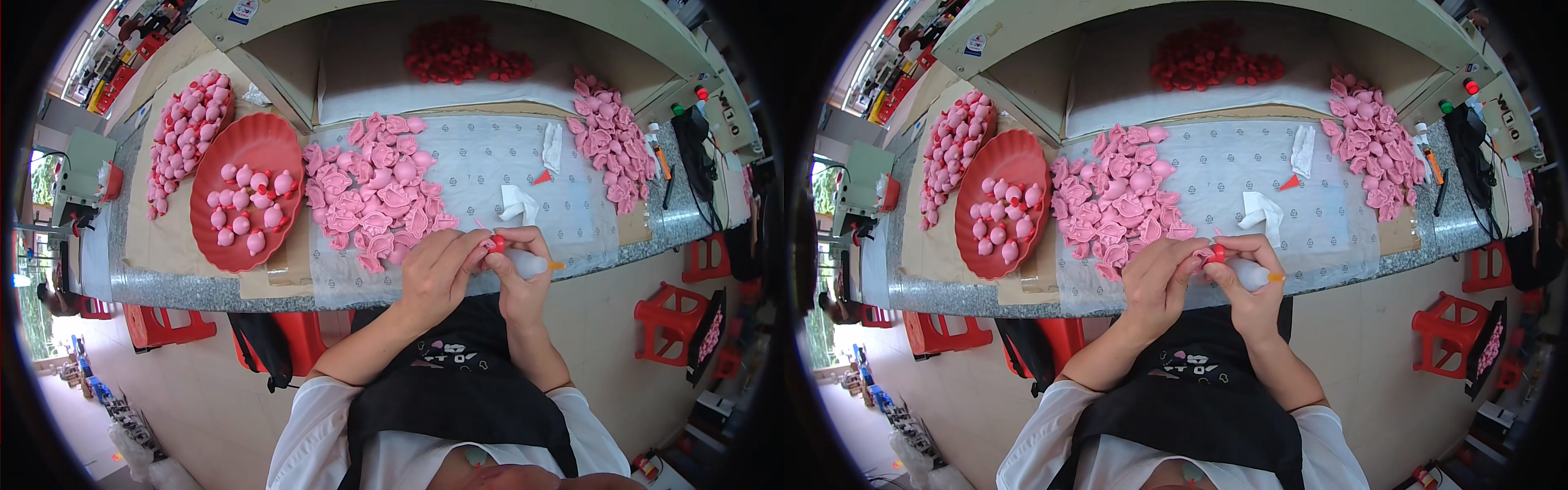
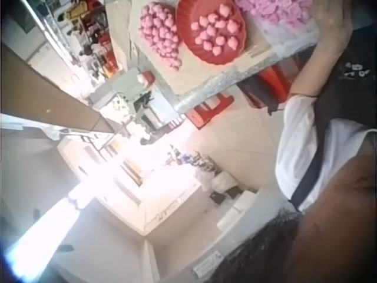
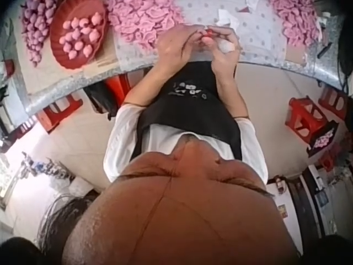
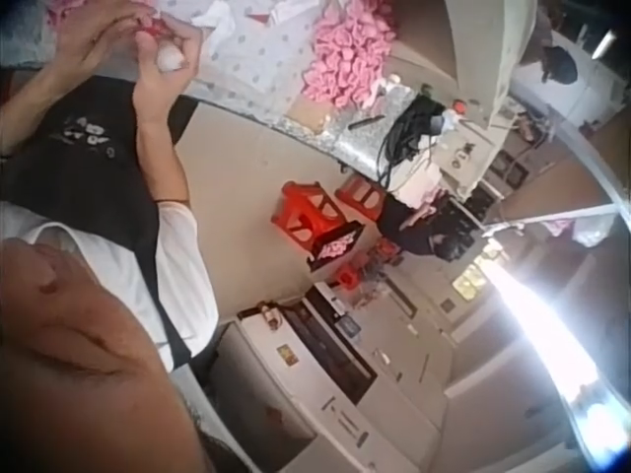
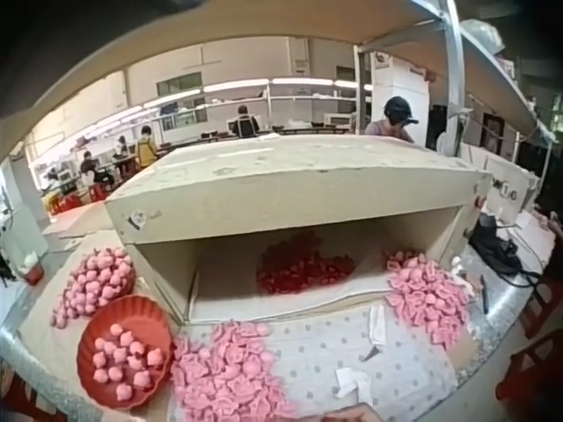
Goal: Assembling small pink plastic toy pigs by applying glue and joining parts.
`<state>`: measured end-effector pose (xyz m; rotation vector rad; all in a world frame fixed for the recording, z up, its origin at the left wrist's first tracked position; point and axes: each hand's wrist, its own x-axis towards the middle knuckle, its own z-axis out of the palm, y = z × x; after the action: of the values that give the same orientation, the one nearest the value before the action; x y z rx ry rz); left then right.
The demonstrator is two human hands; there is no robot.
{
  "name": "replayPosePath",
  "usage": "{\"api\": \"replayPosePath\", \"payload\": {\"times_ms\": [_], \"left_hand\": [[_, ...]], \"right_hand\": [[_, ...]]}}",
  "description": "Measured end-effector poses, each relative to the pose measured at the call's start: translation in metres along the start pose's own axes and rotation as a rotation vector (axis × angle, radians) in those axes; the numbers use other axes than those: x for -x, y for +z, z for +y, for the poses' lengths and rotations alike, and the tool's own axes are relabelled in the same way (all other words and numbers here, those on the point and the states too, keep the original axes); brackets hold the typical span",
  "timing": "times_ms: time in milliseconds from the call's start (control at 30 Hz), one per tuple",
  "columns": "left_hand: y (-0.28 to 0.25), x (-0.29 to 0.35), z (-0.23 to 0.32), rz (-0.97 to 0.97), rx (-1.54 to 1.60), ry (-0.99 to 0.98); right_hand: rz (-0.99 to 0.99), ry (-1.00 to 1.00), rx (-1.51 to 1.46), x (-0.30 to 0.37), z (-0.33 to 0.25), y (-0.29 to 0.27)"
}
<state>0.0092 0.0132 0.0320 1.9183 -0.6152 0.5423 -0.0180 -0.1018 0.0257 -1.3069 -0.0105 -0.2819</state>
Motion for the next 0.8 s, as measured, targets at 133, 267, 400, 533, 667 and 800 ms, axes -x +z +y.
{"api": "replayPosePath", "payload": {"times_ms": [133, 267, 400, 533, 667, 800], "left_hand": [[-0.001, 0.000, -0.006, -0.036, 0.055, -0.022], [-0.001, -0.004, -0.005, -0.088, 0.153, -0.119], [0.000, -0.003, -0.002, -0.077, 0.173, -0.220], [-0.002, -0.001, -0.005, -0.145, -0.079, -0.001], [-0.001, 0.000, -0.009, -0.143, -0.083, 0.035], [-0.003, -0.003, -0.012, -0.202, 0.162, -0.142]], "right_hand": [[0.009, 0.059, -0.128, -0.001, 0.003, 0.002], [-0.122, 0.327, -0.151, -0.010, -0.007, -0.010], [-0.171, 0.349, -0.082, -0.011, 0.000, -0.019], [-0.160, 0.379, -0.251, -0.009, 0.002, -0.012], [-0.131, 0.228, -0.216, -0.002, 0.015, -0.009], [-0.088, 0.310, -0.274, -0.006, 0.011, -0.009]]}}
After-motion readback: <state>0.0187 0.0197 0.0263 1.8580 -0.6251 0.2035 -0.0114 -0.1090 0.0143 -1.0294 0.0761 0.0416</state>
